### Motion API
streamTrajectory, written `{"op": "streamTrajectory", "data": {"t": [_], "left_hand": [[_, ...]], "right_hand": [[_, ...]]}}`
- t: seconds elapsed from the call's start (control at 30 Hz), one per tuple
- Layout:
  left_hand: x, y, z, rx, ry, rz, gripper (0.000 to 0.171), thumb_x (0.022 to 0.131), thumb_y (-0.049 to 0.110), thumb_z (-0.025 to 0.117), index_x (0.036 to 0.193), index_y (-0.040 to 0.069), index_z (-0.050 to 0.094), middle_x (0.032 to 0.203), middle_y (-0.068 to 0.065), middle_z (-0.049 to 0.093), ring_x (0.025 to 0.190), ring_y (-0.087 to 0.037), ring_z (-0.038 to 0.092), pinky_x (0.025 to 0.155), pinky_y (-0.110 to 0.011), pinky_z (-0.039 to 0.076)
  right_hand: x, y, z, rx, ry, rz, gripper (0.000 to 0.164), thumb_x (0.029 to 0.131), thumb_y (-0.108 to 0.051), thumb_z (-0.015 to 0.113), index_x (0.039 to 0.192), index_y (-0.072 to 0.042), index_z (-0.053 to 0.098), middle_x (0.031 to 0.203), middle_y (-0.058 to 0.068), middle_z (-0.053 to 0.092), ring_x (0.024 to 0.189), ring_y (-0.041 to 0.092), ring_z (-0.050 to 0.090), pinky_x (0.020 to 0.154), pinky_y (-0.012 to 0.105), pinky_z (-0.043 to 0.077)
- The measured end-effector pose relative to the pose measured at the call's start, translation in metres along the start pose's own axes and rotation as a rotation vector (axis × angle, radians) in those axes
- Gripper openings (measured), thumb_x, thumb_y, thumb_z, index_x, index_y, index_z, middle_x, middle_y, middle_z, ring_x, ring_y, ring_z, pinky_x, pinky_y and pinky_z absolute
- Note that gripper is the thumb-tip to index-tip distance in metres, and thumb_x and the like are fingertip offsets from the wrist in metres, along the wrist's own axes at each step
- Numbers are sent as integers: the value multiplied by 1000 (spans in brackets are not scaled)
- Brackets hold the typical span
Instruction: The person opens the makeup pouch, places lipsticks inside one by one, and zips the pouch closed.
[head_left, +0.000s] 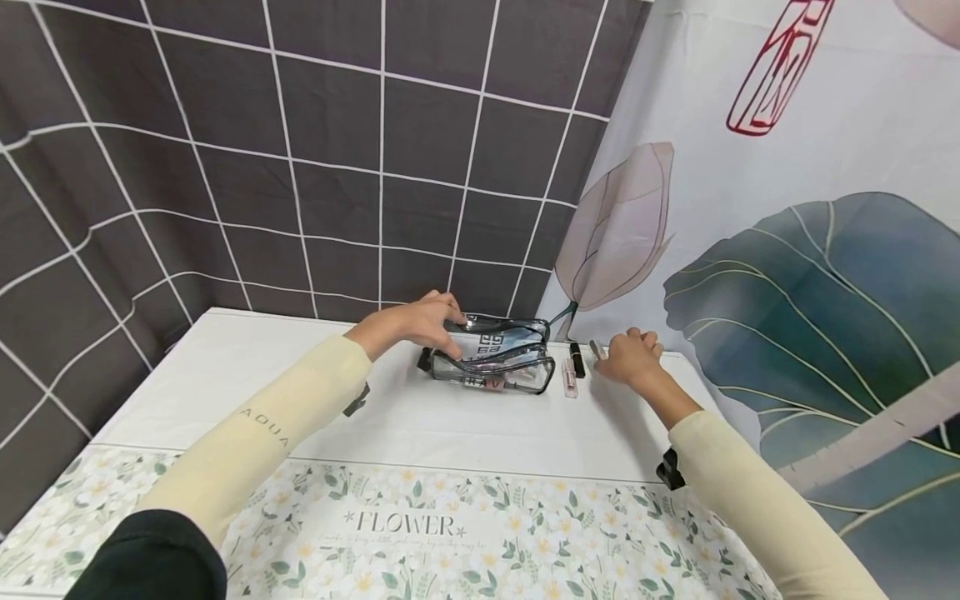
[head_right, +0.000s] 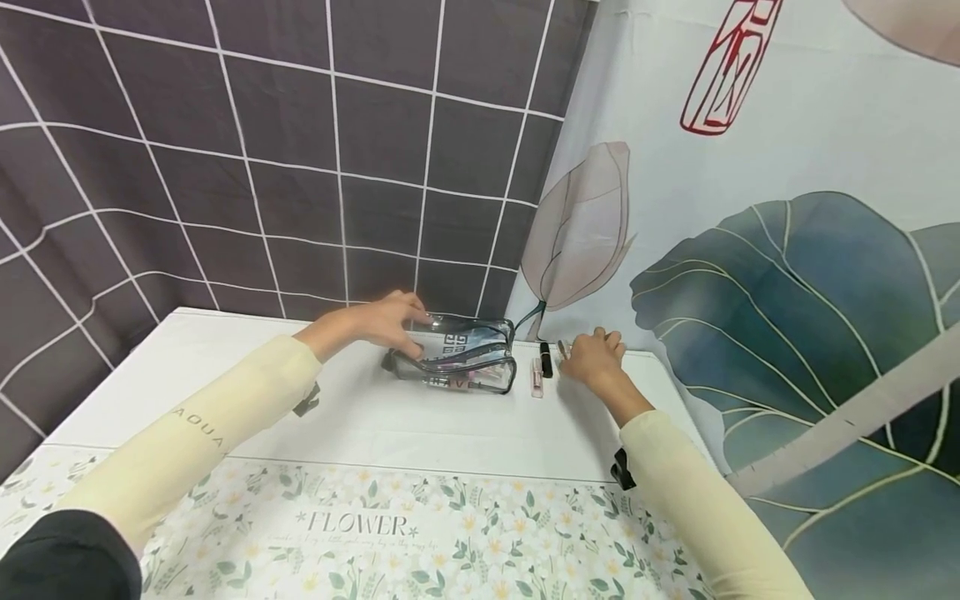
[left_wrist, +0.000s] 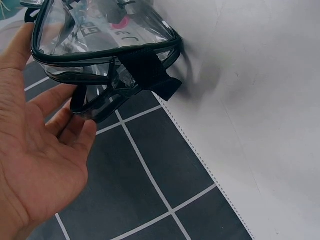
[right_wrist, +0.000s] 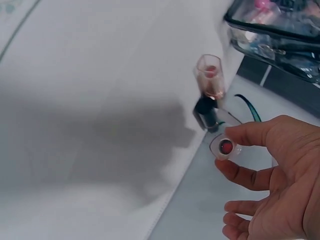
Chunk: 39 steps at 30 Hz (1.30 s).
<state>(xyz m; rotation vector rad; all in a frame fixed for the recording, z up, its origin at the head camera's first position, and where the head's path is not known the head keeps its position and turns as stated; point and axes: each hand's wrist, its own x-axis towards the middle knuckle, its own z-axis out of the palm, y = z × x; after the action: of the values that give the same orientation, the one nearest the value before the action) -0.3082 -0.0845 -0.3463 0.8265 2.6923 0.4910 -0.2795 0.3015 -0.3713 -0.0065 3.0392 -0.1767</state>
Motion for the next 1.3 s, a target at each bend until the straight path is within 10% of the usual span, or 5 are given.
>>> {"op": "streamTrajectory", "data": {"t": [0.33, 1.3], "left_hand": [[0, -2, 0, -11, -4, -1, 81, 92, 39, 82, 162, 4, 61, 168, -16, 50, 151, -34, 41, 129, -52, 43], [2, -3, 1, -43, -7, -14, 80, 93, 38, 82, 162, 5, 60, 168, -15, 49, 154, -34, 39, 131, -54, 42]], "right_hand": [[2, -7, -24, -10, 81, -55, 39, 99, -29, 73, 74, -1, 62, 165, 48, 39, 142, 68, 33, 113, 73, 34], [3, -56, -60, 45, 195, -238, 32, 104, -27, 79, 111, 5, 78, 176, 37, 35, 158, 64, 26, 123, 76, 27]]}}
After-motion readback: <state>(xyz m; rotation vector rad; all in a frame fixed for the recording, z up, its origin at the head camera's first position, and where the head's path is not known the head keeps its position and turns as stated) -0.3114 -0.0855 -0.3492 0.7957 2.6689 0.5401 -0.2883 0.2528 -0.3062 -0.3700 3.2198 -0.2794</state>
